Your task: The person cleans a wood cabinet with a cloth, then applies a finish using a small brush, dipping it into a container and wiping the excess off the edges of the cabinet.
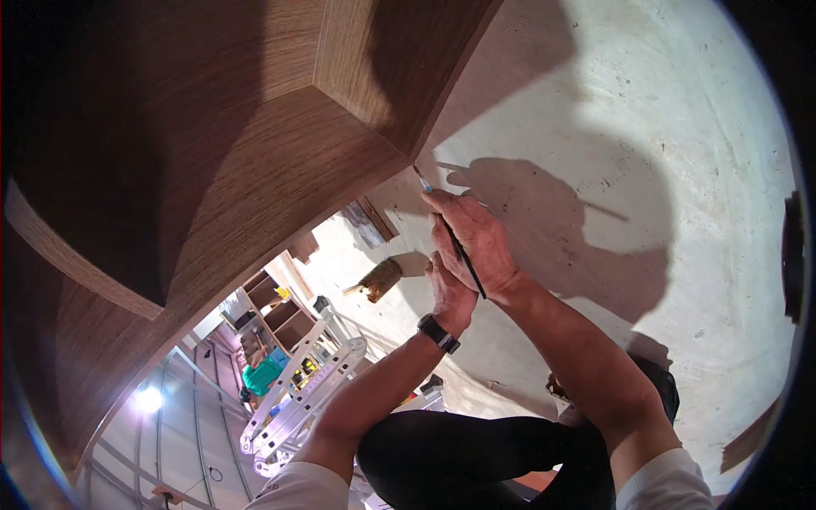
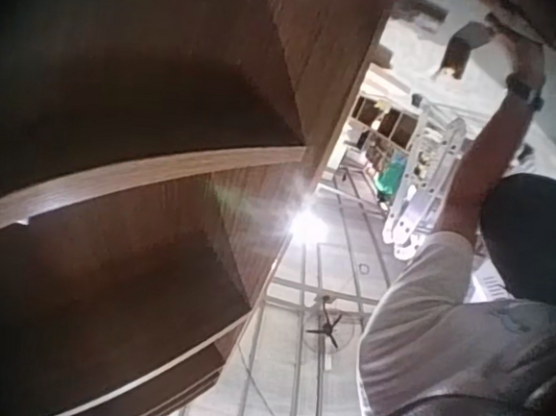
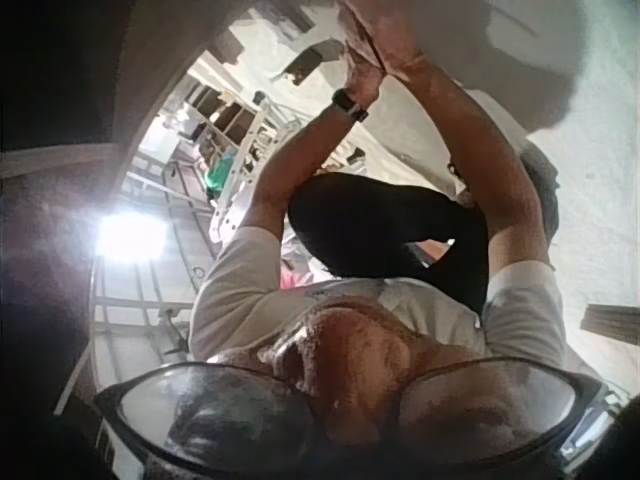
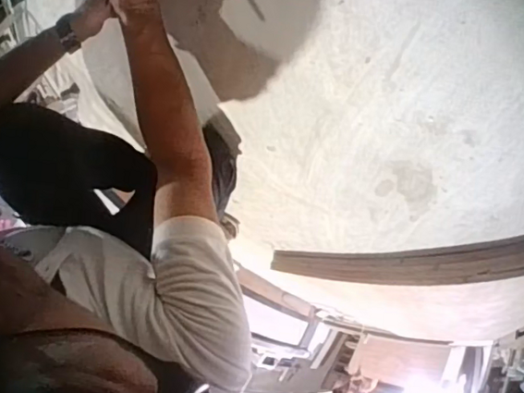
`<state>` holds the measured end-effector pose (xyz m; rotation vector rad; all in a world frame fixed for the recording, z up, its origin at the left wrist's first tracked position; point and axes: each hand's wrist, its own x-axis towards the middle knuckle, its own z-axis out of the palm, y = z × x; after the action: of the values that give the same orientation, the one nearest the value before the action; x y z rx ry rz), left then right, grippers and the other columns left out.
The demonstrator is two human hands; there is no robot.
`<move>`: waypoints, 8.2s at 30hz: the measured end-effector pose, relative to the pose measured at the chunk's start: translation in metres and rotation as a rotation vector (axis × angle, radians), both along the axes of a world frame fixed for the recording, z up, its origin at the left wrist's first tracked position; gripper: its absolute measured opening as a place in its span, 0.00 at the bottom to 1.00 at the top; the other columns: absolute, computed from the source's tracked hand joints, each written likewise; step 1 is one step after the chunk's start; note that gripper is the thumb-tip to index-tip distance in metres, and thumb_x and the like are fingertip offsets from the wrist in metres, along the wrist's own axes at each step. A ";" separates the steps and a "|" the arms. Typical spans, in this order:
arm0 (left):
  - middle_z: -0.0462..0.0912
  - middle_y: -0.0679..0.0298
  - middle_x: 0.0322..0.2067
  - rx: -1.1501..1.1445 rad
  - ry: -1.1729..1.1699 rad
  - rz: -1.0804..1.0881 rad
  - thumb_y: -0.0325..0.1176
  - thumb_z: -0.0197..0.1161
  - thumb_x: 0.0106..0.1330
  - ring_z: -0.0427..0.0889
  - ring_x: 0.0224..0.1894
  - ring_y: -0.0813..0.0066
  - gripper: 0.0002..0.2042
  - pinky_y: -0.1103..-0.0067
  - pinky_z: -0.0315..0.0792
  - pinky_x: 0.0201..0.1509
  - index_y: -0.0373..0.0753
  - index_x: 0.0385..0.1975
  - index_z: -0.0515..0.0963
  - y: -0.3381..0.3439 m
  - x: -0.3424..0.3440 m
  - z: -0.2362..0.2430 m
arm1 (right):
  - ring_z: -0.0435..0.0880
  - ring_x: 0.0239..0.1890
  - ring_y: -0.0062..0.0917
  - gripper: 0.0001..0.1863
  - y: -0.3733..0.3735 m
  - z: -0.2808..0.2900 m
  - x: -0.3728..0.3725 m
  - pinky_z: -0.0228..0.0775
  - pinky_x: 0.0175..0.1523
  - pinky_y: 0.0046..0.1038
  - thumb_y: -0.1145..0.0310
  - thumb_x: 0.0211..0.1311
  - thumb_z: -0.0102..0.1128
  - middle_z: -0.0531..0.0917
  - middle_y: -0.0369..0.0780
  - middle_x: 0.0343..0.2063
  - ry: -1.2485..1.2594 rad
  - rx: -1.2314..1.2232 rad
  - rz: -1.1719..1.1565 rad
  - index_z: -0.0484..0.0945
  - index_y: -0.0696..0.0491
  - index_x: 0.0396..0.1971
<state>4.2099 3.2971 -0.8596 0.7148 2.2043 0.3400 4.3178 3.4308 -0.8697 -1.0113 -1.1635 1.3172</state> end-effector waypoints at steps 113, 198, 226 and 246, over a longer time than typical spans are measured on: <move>0.69 0.43 0.56 -0.354 0.366 -0.228 0.68 0.63 0.55 0.67 0.63 0.50 0.49 0.59 0.58 0.67 0.21 0.57 0.63 0.034 0.024 0.001 | 0.84 0.44 0.46 0.15 -0.050 0.068 0.108 0.79 0.46 0.37 0.78 0.58 0.64 0.80 0.49 0.45 -0.056 0.122 0.281 0.79 0.54 0.46; 0.71 0.59 0.56 1.122 -0.358 -0.599 0.17 0.76 0.48 0.76 0.58 0.67 0.34 0.74 0.75 0.61 0.35 0.59 0.70 0.156 0.292 0.427 | 0.77 0.22 0.12 0.04 0.003 0.544 0.380 0.70 0.29 0.19 0.76 0.57 0.67 0.83 0.34 0.19 -0.525 0.028 -0.029 0.82 0.60 0.26; 0.75 0.60 0.53 0.948 -0.333 -0.627 0.22 0.78 0.51 0.77 0.55 0.71 0.31 0.76 0.74 0.57 0.35 0.57 0.71 0.321 0.309 0.327 | 0.80 0.28 0.20 0.07 0.132 0.429 0.382 0.70 0.35 0.21 0.80 0.59 0.66 0.83 0.41 0.30 -0.214 -0.033 -0.351 0.81 0.61 0.37; 0.82 0.62 0.48 0.864 -0.137 -0.141 0.27 0.82 0.48 0.81 0.48 0.70 0.30 0.73 0.75 0.57 0.32 0.52 0.74 0.584 0.237 0.024 | 0.78 0.33 0.26 0.17 0.086 0.260 0.396 0.70 0.39 0.25 0.63 0.73 0.54 0.82 0.46 0.40 0.167 -0.417 -0.629 0.78 0.62 0.50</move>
<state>4.4465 3.8815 -0.8355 1.2389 1.8103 1.2618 4.7137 3.5163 -0.6100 -1.3937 -0.3834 1.1124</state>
